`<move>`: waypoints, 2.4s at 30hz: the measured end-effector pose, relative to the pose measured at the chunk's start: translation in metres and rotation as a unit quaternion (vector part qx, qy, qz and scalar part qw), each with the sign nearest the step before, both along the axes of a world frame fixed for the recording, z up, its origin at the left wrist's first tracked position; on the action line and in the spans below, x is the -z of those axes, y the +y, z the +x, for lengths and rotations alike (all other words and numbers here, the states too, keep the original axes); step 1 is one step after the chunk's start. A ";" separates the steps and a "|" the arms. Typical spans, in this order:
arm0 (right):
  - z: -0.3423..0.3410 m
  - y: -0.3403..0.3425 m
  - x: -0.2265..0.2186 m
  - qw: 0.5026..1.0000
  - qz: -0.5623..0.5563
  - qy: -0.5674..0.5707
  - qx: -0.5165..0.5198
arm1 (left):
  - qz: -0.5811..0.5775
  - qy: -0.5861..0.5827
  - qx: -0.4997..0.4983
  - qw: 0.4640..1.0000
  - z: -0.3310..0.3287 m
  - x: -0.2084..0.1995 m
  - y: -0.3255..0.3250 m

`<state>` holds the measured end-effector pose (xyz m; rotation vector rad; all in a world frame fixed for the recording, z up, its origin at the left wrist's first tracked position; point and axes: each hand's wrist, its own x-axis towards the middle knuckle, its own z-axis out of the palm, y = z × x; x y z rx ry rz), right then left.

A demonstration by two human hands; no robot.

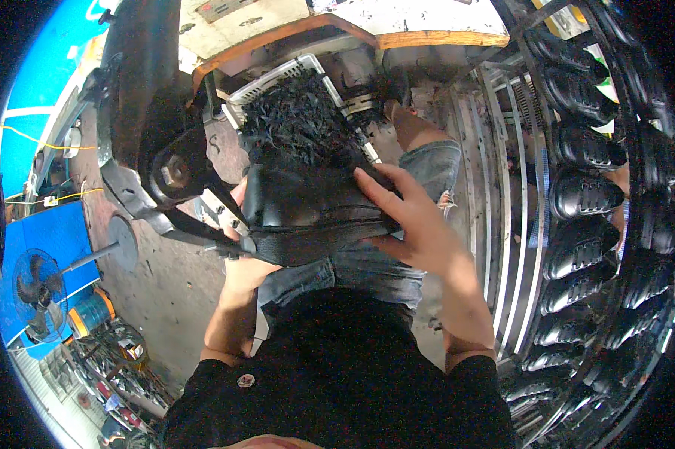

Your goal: Replacing a small component on a shoe manufacturing machine and checking finished shoes.

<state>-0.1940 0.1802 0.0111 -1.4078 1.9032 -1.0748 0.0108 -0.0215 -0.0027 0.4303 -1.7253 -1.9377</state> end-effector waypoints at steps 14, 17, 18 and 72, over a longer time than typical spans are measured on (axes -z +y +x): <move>-0.027 -0.005 -0.095 0.976 0.100 0.195 -0.014 | 0.110 0.041 -0.028 0.993 -0.011 0.000 0.017; -0.032 -0.019 -0.123 0.971 0.093 0.219 -0.021 | 0.085 0.066 -0.021 0.994 0.007 0.023 0.019; -0.031 -0.017 -0.140 0.963 0.106 0.246 -0.026 | 0.147 0.068 -0.003 0.987 0.006 0.031 0.023; -0.028 0.046 0.013 0.911 -0.259 -0.198 0.251 | 0.008 -0.046 -0.004 0.999 0.023 0.009 -0.014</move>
